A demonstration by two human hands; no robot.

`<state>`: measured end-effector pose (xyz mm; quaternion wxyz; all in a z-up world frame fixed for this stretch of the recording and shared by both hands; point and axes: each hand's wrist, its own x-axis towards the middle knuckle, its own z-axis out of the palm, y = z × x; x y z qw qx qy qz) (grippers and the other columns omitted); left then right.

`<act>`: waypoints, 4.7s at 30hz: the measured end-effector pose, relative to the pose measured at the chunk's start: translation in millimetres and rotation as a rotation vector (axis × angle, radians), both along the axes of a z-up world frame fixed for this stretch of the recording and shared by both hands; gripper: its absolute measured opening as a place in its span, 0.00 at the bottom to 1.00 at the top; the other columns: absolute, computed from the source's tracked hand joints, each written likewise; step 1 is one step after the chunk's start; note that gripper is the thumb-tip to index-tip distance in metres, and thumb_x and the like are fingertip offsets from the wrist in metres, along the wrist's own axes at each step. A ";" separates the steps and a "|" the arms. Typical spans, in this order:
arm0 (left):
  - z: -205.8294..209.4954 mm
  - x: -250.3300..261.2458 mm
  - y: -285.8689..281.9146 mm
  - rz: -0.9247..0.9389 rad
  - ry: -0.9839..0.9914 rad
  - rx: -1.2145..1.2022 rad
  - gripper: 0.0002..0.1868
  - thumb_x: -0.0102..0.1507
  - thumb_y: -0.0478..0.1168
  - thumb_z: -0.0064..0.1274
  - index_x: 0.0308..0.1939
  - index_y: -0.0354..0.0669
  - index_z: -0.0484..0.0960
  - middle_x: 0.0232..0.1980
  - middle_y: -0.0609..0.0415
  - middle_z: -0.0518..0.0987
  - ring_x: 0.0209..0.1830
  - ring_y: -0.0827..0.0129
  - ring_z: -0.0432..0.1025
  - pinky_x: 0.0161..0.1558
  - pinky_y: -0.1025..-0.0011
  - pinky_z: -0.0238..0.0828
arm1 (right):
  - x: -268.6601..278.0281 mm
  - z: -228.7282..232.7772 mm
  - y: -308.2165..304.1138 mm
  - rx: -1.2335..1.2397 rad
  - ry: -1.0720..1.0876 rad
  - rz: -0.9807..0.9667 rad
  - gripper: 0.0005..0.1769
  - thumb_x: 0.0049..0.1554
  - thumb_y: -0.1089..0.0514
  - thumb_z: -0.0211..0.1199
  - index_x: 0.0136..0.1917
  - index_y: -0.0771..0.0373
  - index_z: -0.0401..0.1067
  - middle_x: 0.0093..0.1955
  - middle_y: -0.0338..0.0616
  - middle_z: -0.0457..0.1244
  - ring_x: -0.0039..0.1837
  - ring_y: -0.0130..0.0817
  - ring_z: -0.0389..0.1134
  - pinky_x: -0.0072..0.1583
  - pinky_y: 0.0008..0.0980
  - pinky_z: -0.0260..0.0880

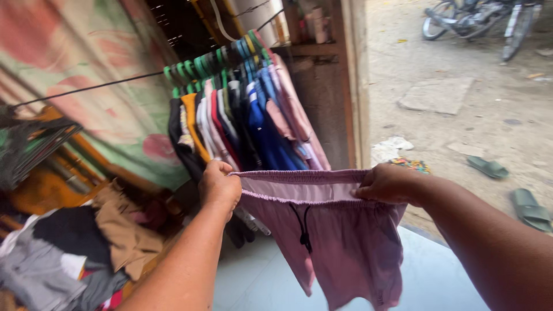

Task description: The person picks up various garments from a pile on a wooden chair, including a yellow top, a patterned blouse, a black t-shirt, and pink shorts. They place each item onto a plastic hanger and hang it on a metal clothing rack. The process is repeated for several items, organizing them sequentially on the rack.

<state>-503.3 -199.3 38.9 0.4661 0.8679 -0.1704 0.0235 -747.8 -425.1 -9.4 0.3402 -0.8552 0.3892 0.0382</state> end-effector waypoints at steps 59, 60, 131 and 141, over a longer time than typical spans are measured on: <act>17.8 491.3 426.1 0.163 -0.414 0.313 0.24 0.56 0.24 0.48 0.47 0.50 0.90 0.53 0.46 0.81 0.60 0.52 0.74 0.63 0.63 0.69 | 721.1 70.7 340.4 -0.419 -0.204 0.881 0.39 0.43 0.47 0.77 0.68 0.49 0.72 0.43 0.47 0.75 0.46 0.34 0.78 0.54 0.34 0.76; 13.2 502.1 424.8 0.113 -0.375 0.344 0.24 0.56 0.24 0.48 0.48 0.50 0.89 0.54 0.46 0.80 0.60 0.52 0.73 0.62 0.63 0.69 | 741.7 65.2 334.5 -0.419 -0.192 0.885 0.39 0.43 0.48 0.76 0.68 0.50 0.73 0.43 0.47 0.75 0.46 0.35 0.78 0.55 0.34 0.76; -67.0 762.9 334.1 -0.252 -0.196 0.505 0.35 0.58 0.33 0.51 0.69 0.64 0.73 0.60 0.40 0.78 0.61 0.47 0.72 0.62 0.57 0.68 | 713.3 110.0 307.5 0.144 -0.464 -0.024 0.16 0.66 0.56 0.51 0.63 0.62 0.73 0.46 0.42 0.66 0.39 0.30 0.64 0.43 0.33 0.70; -39.0 707.8 295.6 -0.236 -0.193 0.479 0.36 0.59 0.30 0.46 0.73 0.51 0.68 0.68 0.39 0.72 0.69 0.47 0.67 0.67 0.60 0.63 | 582.0 84.9 261.1 0.231 -0.338 -0.087 0.15 0.65 0.55 0.57 0.58 0.63 0.79 0.39 0.42 0.66 0.35 0.28 0.59 0.38 0.29 0.61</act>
